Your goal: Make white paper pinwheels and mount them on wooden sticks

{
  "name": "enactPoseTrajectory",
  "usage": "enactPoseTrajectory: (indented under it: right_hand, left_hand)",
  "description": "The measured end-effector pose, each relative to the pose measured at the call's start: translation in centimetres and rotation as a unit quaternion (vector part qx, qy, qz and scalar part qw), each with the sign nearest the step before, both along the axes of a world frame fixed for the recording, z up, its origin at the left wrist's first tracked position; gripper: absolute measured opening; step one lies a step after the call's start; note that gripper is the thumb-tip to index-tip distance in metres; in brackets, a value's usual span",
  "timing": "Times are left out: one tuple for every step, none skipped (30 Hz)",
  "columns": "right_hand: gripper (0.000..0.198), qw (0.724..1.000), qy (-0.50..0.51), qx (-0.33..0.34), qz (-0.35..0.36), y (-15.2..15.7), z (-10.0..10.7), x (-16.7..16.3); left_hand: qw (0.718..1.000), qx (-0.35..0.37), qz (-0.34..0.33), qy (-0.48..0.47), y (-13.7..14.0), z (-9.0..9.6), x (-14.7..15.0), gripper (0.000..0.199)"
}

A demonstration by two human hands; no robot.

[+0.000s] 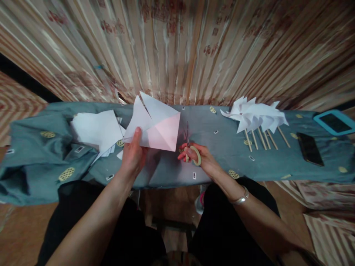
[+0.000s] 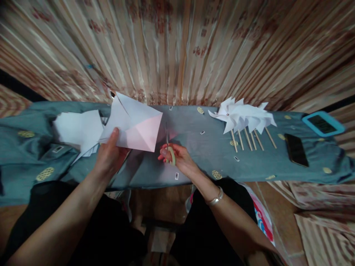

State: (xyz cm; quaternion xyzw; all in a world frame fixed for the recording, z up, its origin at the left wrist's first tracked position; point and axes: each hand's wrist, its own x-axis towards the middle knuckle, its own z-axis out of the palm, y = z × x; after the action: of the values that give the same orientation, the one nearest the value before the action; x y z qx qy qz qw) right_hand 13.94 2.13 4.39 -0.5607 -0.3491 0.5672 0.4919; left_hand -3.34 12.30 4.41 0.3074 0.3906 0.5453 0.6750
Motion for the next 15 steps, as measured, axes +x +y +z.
enactPoseTrajectory:
  right_hand:
    - [0.06, 0.999, 0.002, -0.014, 0.045, -0.3, 0.0, 0.1]
    - [0.062, 0.995, 0.002, -0.028, 0.094, -0.7, 0.0, 0.1]
    - [0.063, 0.989, -0.002, -0.039, 0.141, -1.0, 0.0, 0.1]
    - [0.063, 0.982, -0.008, -0.048, 0.18, -1.2, -0.1, 0.1]
    - [0.063, 0.976, -0.013, -0.054, 0.21, -1.4, -0.2, 0.1]
    - [0.062, 0.972, -0.016, -0.059, 0.229, -1.5, -0.2, 0.0]
    - [0.062, 0.969, -0.016, -0.061, 0.24, -1.6, -0.2, -0.1]
    - [0.061, 0.968, -0.015, -0.061, 0.243, -1.6, -0.2, -0.2]
    - [0.06, 0.968, -0.015, -0.062, 0.242, -1.6, -0.2, -0.2]
    - [0.059, 0.969, -0.017, -0.063, 0.238, -1.6, -0.2, -0.3]
    - [0.057, 0.97, -0.022, -0.062, 0.234, -1.5, -0.2, -0.3]
    - [0.056, 0.971, -0.027, -0.062, 0.23, -1.5, -0.1, -0.3]
    - [0.055, 0.971, -0.032, -0.063, 0.227, -1.4, -0.1, -0.2]
    - [0.054, 0.971, -0.034, -0.066, 0.226, -1.4, 0.0, -0.2]
    - [0.053, 0.971, -0.033, -0.068, 0.226, -1.3, 0.1, -0.2]
  left_hand:
    - [1.0, 0.013, 0.012, 0.0, 0.3, 0.2, -0.2, 0.026]
    - [0.999, 0.021, 0.024, 0.001, 0.5, 0.3, -0.3, 0.026]
    - [0.999, 0.027, 0.035, 0.003, 0.6, 0.4, -0.4, 0.026]
    - [0.999, 0.031, 0.044, 0.007, 0.7, 0.5, -0.5, 0.026]
    - [0.998, 0.037, 0.049, 0.011, 0.7, 0.5, -0.5, 0.026]
    - [0.998, 0.044, 0.05, 0.013, 0.7, 0.5, -0.5, 0.026]
    - [0.998, 0.05, 0.044, 0.014, 0.6, 0.5, -0.5, 0.026]
    - [0.998, 0.054, 0.039, 0.014, 0.5, 0.4, -0.4, 0.027]
    - [0.998, 0.057, 0.033, 0.012, 0.4, 0.3, -0.4, 0.028]
    - [0.998, 0.06, 0.026, 0.01, 0.3, 0.2, -0.3, 0.03]
    - [0.998, 0.061, 0.018, 0.008, 0.3, 0.0, -0.3, 0.032]
    - [0.998, 0.061, 0.01, 0.007, 0.2, -0.1, -0.2, 0.033]
    - [0.998, 0.059, 0.005, 0.006, 0.2, -0.1, -0.2, 0.032]
    - [0.998, 0.057, 0.002, 0.007, 0.2, -0.2, -0.2, 0.032]
    - [0.999, 0.053, -0.001, 0.008, 0.1, -0.2, -0.2, 0.03]
